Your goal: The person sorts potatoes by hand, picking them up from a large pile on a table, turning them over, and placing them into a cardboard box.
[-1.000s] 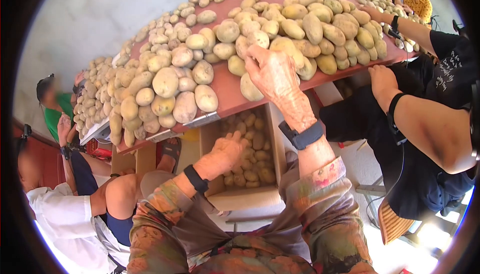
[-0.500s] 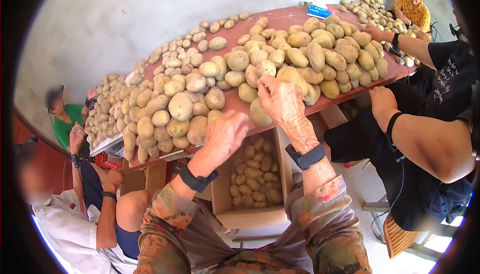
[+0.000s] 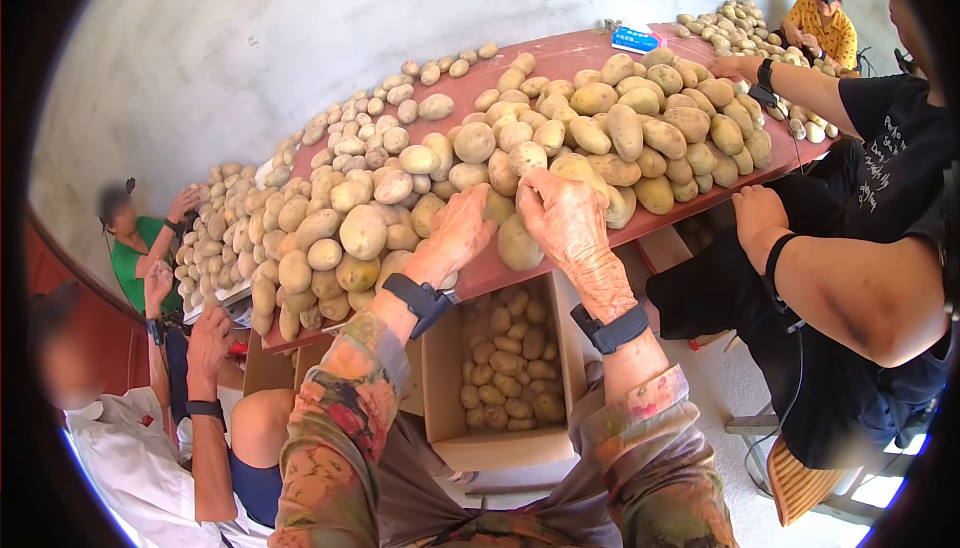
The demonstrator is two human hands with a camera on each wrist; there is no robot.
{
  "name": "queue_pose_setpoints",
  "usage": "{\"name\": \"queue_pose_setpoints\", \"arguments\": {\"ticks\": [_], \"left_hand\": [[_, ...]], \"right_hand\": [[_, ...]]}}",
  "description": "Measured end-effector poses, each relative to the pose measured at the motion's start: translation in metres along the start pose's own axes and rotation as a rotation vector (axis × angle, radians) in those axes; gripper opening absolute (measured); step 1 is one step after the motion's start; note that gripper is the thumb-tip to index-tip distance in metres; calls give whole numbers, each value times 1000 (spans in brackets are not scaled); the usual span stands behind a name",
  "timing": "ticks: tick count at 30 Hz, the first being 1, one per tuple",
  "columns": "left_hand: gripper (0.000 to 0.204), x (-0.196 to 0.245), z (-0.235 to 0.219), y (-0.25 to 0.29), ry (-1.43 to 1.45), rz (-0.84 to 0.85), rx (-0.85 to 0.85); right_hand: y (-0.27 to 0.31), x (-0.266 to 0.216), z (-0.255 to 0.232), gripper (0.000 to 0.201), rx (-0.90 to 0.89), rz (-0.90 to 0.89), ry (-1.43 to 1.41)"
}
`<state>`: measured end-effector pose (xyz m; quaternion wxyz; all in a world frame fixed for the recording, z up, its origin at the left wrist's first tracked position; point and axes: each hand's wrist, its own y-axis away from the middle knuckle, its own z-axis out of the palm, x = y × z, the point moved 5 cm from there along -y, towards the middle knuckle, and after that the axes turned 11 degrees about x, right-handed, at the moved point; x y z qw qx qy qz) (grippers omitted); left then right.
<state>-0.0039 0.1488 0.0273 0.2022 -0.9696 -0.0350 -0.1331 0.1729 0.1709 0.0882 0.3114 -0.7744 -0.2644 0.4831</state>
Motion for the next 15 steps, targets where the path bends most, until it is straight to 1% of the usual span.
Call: {"name": "queue_pose_setpoints", "arguments": {"ticks": [3, 6, 9, 12, 15], "left_hand": [[59, -5, 7, -3, -34, 0, 20], [54, -6, 5, -6, -95, -52, -11], [49, -8, 9, -9, -84, -127, -275], [43, -6, 8, -4, -161, -55, -190], [42, -12, 14, -4, -139, -91, -213]], "right_hand": [[1, 0, 1, 10, -19, -28, 36], [2, 1, 2, 10, 5, -63, 16], [1, 1, 1, 14, -63, -46, 90], [2, 0, 0, 14, -41, -66, 72], [3, -1, 1, 15, -67, -47, 60]]}}
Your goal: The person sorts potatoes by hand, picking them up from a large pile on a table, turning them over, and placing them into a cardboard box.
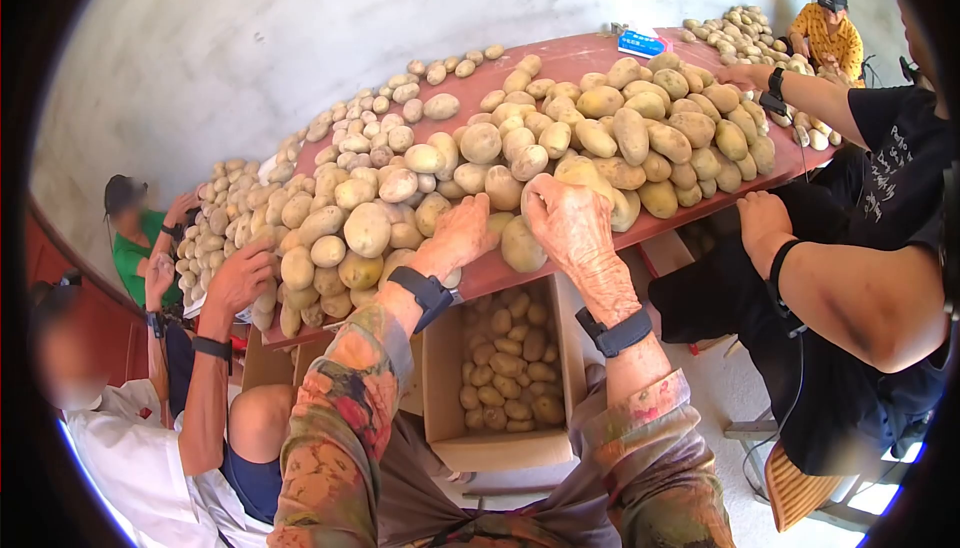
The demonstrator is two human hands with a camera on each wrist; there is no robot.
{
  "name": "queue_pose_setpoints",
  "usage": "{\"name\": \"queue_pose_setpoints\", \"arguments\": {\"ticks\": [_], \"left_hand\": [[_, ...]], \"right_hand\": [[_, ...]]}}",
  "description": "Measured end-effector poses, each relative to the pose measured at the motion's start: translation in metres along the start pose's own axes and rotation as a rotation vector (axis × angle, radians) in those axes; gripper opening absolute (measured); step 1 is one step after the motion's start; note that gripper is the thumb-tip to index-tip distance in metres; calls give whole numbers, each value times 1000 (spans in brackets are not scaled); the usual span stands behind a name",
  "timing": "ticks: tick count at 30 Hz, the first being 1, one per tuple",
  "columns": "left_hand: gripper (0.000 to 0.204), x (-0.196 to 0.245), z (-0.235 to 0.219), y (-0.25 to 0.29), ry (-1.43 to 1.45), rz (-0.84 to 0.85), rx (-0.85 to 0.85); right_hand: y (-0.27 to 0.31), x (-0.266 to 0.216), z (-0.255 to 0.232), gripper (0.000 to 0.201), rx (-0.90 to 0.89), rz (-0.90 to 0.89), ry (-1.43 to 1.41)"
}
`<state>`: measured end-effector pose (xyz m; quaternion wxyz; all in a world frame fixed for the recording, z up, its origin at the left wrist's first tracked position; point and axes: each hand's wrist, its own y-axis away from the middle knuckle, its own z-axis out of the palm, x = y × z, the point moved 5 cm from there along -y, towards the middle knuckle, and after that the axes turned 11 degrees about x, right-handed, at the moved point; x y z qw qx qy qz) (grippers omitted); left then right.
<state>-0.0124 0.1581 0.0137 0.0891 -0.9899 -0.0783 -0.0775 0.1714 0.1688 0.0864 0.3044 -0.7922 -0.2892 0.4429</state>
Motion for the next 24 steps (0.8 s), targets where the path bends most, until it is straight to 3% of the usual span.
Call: {"name": "queue_pose_setpoints", "arguments": {"ticks": [6, 9, 12, 15, 18, 21, 24], "left_hand": [[48, -3, 4, -3, 121, -101, -141], [50, -4, -6, 8, 0, -2, -2], [50, -1, -22, 18, -36, -72, 38], [50, 5, -37, 30, 12, -22, 98], [45, 5, -36, 40, 39, 58, 183], [44, 10, -44, 53, 100, 138, 270], [42, 22, -62, 72, 226, 97, 334]], "right_hand": [[4, 8, 10, 9, -45, 14, 88], [10, 9, 17, 10, -235, -8, 174], [11, 5, 16, 12, -357, 60, 190], [20, 9, 22, 17, -527, 78, 74], [31, 1, 31, 25, -720, 41, 185], [39, 0, 40, 27, -731, 37, 252], [38, 5, 41, 21, -674, -22, 200]]}}
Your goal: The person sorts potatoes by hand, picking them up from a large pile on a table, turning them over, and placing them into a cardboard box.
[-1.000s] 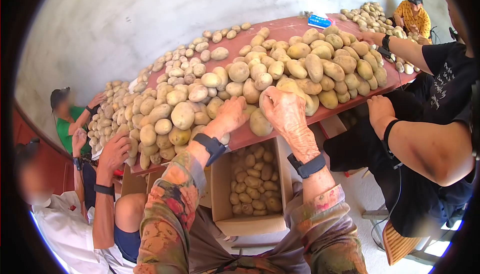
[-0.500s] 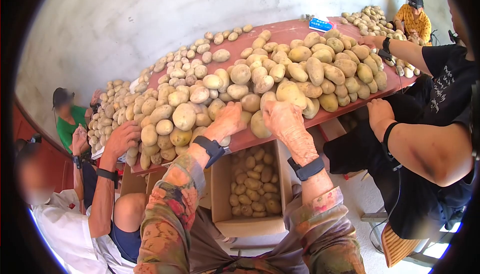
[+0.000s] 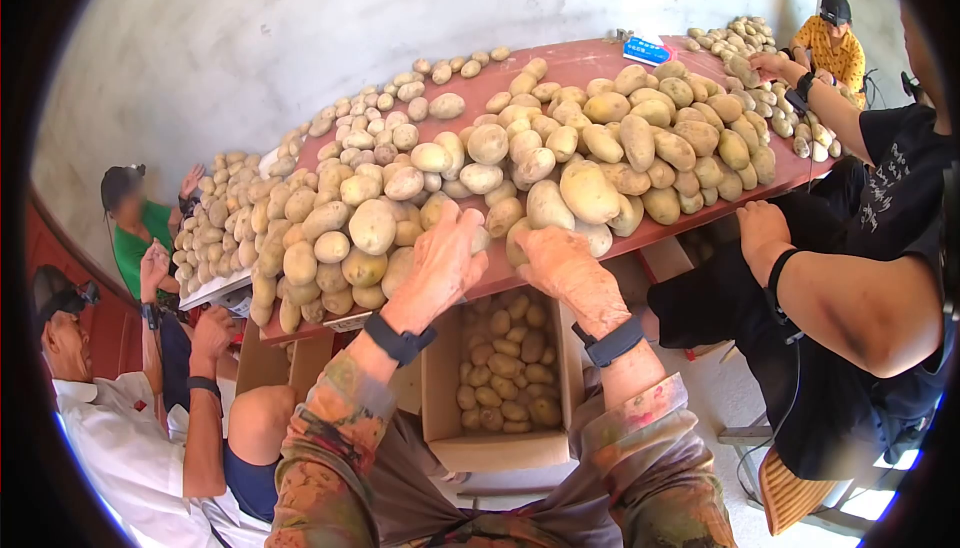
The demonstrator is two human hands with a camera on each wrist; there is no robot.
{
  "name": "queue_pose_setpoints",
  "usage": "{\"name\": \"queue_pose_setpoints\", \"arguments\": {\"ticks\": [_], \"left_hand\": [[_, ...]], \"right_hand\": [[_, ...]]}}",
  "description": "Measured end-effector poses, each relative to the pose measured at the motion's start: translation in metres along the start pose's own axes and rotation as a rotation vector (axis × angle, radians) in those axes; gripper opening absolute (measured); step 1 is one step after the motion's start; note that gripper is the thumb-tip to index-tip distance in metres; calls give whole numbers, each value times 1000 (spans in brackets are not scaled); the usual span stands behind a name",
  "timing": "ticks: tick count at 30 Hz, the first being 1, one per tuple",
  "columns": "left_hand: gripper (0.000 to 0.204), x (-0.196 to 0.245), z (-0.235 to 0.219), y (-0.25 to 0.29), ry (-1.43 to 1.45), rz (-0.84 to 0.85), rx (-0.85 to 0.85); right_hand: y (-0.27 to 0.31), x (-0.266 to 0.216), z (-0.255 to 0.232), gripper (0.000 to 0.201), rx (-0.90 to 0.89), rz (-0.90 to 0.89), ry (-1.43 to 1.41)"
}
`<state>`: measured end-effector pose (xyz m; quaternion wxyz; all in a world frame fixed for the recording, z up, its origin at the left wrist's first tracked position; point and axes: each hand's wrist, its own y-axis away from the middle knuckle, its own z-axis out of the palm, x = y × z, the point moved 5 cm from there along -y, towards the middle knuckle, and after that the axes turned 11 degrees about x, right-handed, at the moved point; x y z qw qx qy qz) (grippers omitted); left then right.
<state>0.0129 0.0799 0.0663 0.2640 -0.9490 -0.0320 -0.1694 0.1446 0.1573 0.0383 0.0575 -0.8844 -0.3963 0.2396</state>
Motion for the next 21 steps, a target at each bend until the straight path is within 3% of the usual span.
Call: {"name": "queue_pose_setpoints", "arguments": {"ticks": [3, 7, 10, 13, 16, 21], "left_hand": [[41, 6, -6, 25, 118, 45, -43], [35, 9, 10, 64, 323, 47, -393], [36, 0, 33, 92, 261, 42, -406], [31, -5, 37, 96, 232, 26, -394], [28, -3, 26, 74, 235, 67, -240], [44, 11, 7, 26, 64, 185, 35]], "right_hand": [[-5, 4, 0, 18, 24, 33, 22], [-3, 2, 3, 16, 30, 21, 40], [-3, -1, 2, 15, 45, 19, 37], [-3, -1, 2, 15, 71, 10, 37], [-4, 1, 6, 15, 51, 24, 61], [-4, 0, 7, 16, 37, 17, 100]]}}
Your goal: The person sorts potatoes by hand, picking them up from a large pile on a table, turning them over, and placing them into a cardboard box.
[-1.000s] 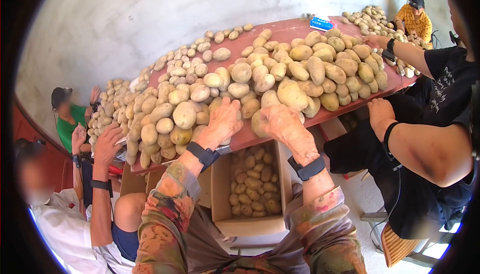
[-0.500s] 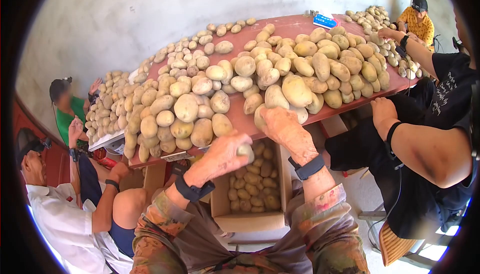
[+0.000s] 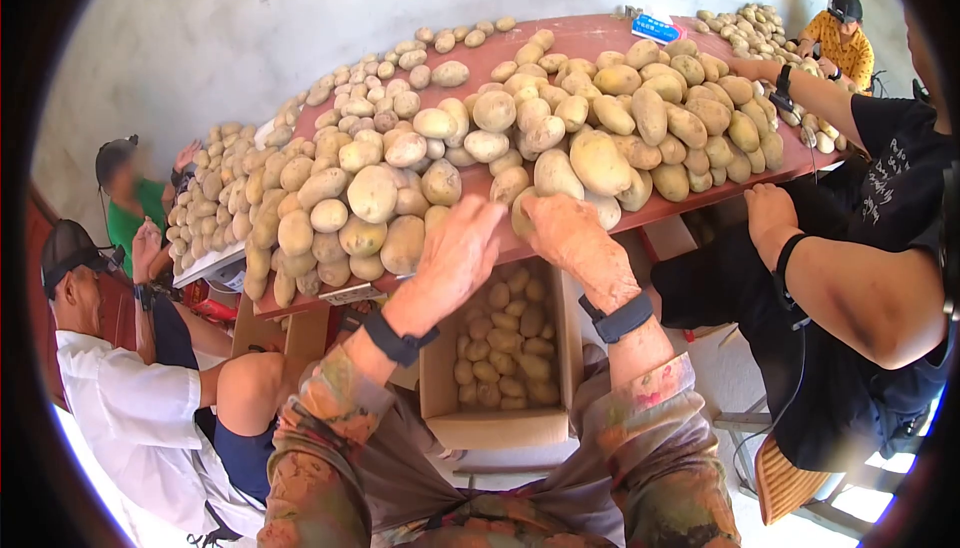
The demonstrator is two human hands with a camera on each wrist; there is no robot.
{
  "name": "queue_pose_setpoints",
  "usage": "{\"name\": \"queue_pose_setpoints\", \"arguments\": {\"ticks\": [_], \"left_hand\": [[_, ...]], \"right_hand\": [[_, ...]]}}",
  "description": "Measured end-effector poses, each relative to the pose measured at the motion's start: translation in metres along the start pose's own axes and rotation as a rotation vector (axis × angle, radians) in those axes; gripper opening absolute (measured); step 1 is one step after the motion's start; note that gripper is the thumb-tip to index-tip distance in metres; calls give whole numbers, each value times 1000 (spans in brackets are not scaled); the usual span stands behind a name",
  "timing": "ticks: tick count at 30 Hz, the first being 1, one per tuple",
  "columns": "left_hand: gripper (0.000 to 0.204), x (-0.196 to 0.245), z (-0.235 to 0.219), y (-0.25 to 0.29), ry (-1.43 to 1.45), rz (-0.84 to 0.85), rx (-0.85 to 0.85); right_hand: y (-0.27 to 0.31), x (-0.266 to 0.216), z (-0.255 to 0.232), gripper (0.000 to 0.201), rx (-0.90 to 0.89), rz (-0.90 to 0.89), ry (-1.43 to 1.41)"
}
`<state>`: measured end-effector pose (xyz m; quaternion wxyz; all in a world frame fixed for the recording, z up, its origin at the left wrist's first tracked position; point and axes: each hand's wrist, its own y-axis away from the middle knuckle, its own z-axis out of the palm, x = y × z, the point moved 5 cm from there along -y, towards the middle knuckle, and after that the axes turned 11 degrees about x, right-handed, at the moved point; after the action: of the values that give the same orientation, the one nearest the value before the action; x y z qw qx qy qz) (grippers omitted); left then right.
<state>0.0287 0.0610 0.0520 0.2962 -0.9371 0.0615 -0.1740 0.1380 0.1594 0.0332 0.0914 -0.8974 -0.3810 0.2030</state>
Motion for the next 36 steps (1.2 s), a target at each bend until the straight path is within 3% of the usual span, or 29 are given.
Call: {"name": "queue_pose_setpoints", "arguments": {"ticks": [1, 8, 11, 15, 19, 22, 29, 32, 34, 36], "left_hand": [[47, 0, 1, -9, -22, 46, 41], [68, -36, 47, -39, -159, 22, -207], [60, -40, 57, -48, -129, -105, -352], [54, -52, 70, -57, -125, -113, -392], [62, -53, 69, -59, -132, -181, -408], [52, -44, 63, -62, -265, -215, -397], [31, -47, 59, -58, -349, 2, -183], [29, -55, 64, -61, -301, 5, -239], [30, -41, 55, -68, -310, 103, -257], [29, -36, 56, -70, -304, -24, -347]], "right_hand": [[1, 0, -2, 16, -15, 1, 0], [2, 4, 2, 17, 60, -72, -62], [2, 4, 0, 17, 37, -68, -73], [0, 3, -3, 18, -6, -59, -68], [1, 3, -1, 19, -15, -69, -85], [1, 4, 1, 20, -11, -59, -81], [-1, 6, 6, 19, 1, -64, -96], [-4, 6, 8, 21, -9, -40, -62], [-1, 5, 4, 24, -6, -46, -88], [-2, 4, 3, 25, -31, -36, -79]]}}
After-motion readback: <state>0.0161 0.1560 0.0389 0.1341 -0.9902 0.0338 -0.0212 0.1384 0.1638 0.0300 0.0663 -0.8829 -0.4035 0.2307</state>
